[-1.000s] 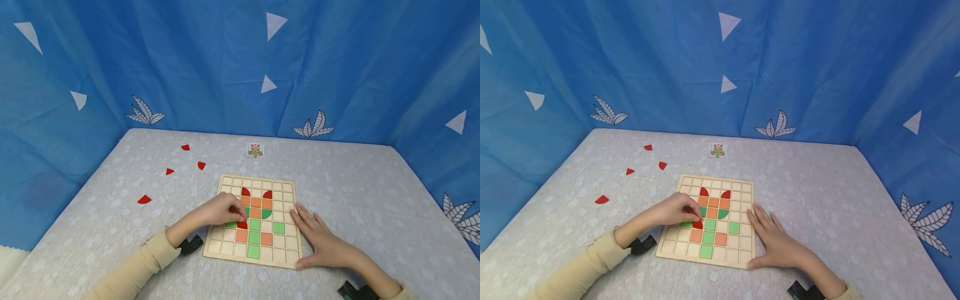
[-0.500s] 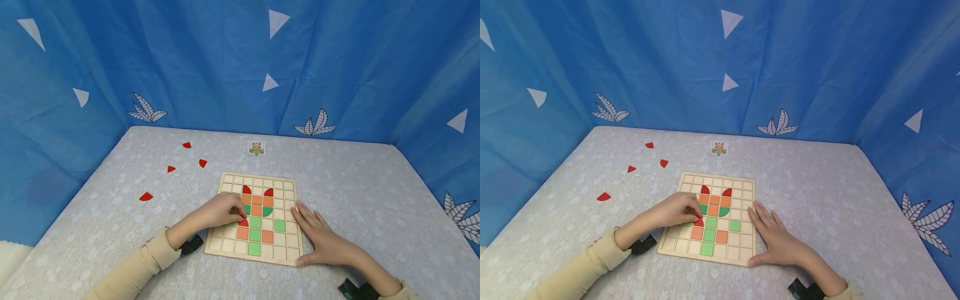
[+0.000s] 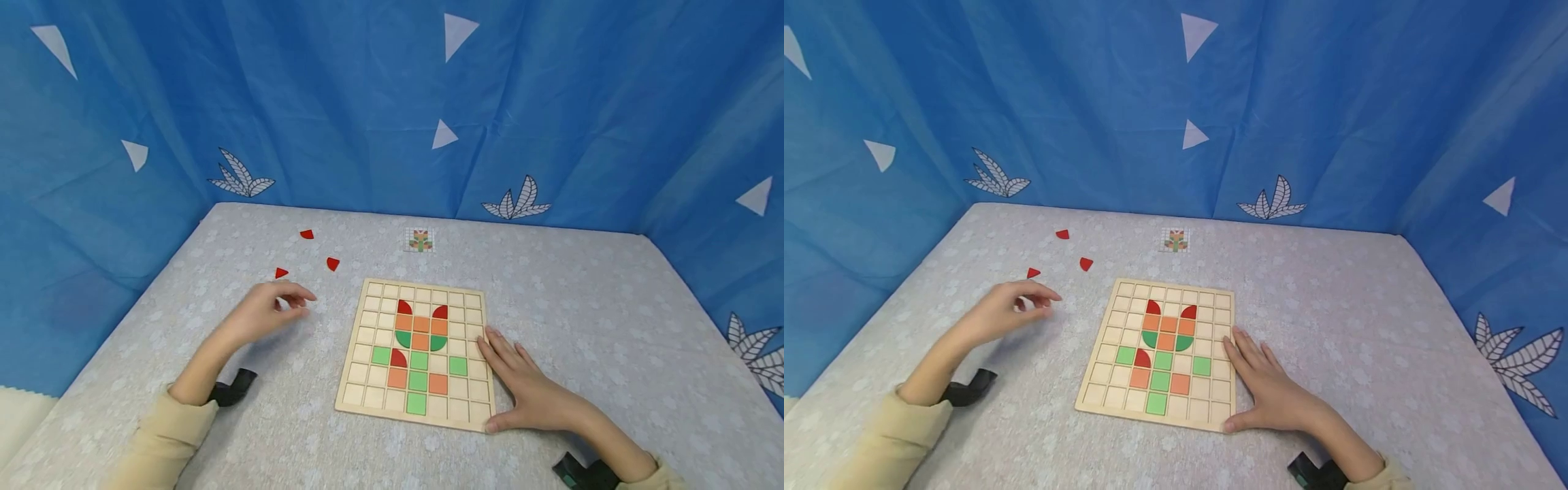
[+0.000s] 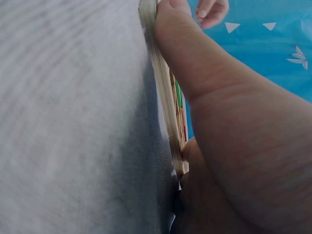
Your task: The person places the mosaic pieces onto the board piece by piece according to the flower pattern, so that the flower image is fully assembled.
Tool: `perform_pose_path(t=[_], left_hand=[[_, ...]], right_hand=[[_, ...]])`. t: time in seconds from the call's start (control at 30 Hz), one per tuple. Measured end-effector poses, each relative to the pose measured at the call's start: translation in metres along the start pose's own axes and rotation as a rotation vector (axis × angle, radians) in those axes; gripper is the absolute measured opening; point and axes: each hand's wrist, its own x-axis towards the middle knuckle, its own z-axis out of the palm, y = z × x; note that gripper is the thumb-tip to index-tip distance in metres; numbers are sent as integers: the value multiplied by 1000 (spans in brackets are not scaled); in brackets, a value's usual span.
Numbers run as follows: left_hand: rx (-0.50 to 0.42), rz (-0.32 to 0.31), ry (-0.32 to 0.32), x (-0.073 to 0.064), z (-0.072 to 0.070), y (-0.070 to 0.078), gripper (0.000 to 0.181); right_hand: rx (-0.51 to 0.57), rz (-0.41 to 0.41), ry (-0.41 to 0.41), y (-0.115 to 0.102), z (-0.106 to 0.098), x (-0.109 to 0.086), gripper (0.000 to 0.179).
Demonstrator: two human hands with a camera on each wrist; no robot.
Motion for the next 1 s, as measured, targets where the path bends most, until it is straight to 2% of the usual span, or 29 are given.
perform_pose_path(t=[0.1,0.17,0.27,0.37,0.5,0.77,1.0], left_hand=[[53,-116,25,-16,-26,-25,21],[84,-198,24,-24,-38,-40,25],[105,-307,5,-34,-47,-60,31],[85,-361,-19,-39,-50,-72,35],[66,-349,-33,-41,-48,-80,33],[92,-327,-19,-40,-46,-82,24],[143,-242,0,-35,-41,-78,19]], right_hand=[[-5,-4,7,0,0,0,119],[-8,-12,15,1,0,0,119],[-11,-20,20,1,0,1,119],[-15,-21,17,2,0,1,119],[-28,-14,16,2,0,2,120],[-9,3,-8,0,-4,3,120],[2,6,-8,0,-3,2,120]])
